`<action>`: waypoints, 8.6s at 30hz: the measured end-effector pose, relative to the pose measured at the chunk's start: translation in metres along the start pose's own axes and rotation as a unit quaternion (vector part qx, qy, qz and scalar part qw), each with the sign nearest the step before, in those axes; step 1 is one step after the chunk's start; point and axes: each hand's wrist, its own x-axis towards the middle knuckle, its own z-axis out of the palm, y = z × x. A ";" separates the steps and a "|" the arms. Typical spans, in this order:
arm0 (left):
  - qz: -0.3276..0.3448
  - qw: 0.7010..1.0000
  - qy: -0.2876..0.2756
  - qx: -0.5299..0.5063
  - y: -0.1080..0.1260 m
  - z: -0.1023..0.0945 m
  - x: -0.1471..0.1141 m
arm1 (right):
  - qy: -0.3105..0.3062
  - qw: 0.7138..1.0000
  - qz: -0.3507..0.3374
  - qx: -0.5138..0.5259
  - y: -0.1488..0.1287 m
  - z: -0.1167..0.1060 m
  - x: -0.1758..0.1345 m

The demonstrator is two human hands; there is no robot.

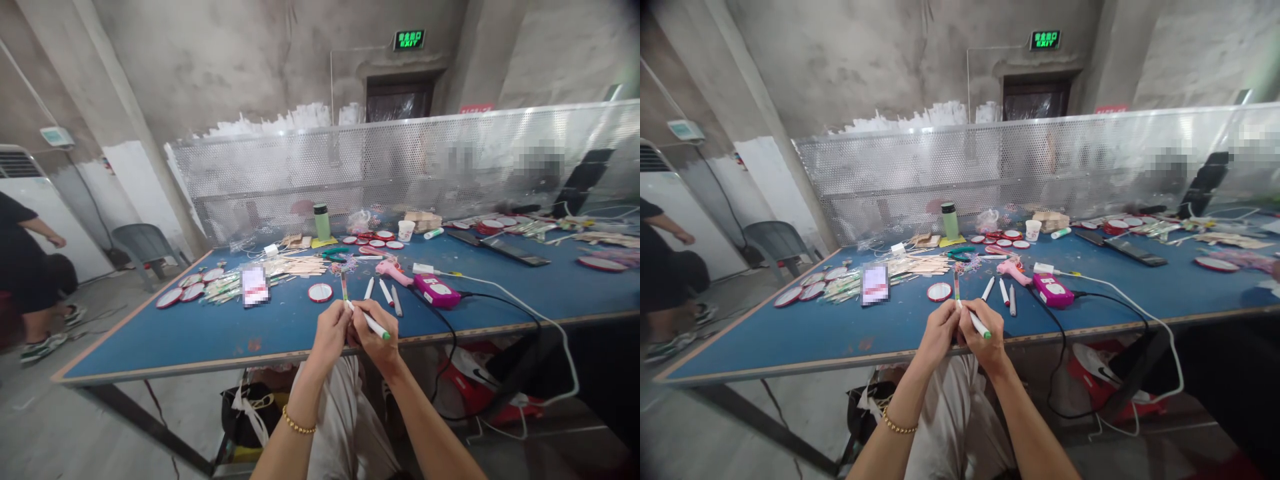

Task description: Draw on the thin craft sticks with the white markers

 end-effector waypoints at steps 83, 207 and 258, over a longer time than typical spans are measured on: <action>0.000 1.000 -0.004 -0.001 -0.003 0.000 0.001 | 0.013 1.000 -0.003 -0.010 0.000 -0.002 -0.001; 0.015 0.998 0.014 0.052 0.001 0.000 0.000 | 0.012 1.000 0.016 -0.007 0.001 -0.001 -0.002; -0.018 1.000 -0.007 0.000 0.004 0.000 -0.001 | 0.019 1.000 -0.003 0.013 -0.004 -0.001 0.000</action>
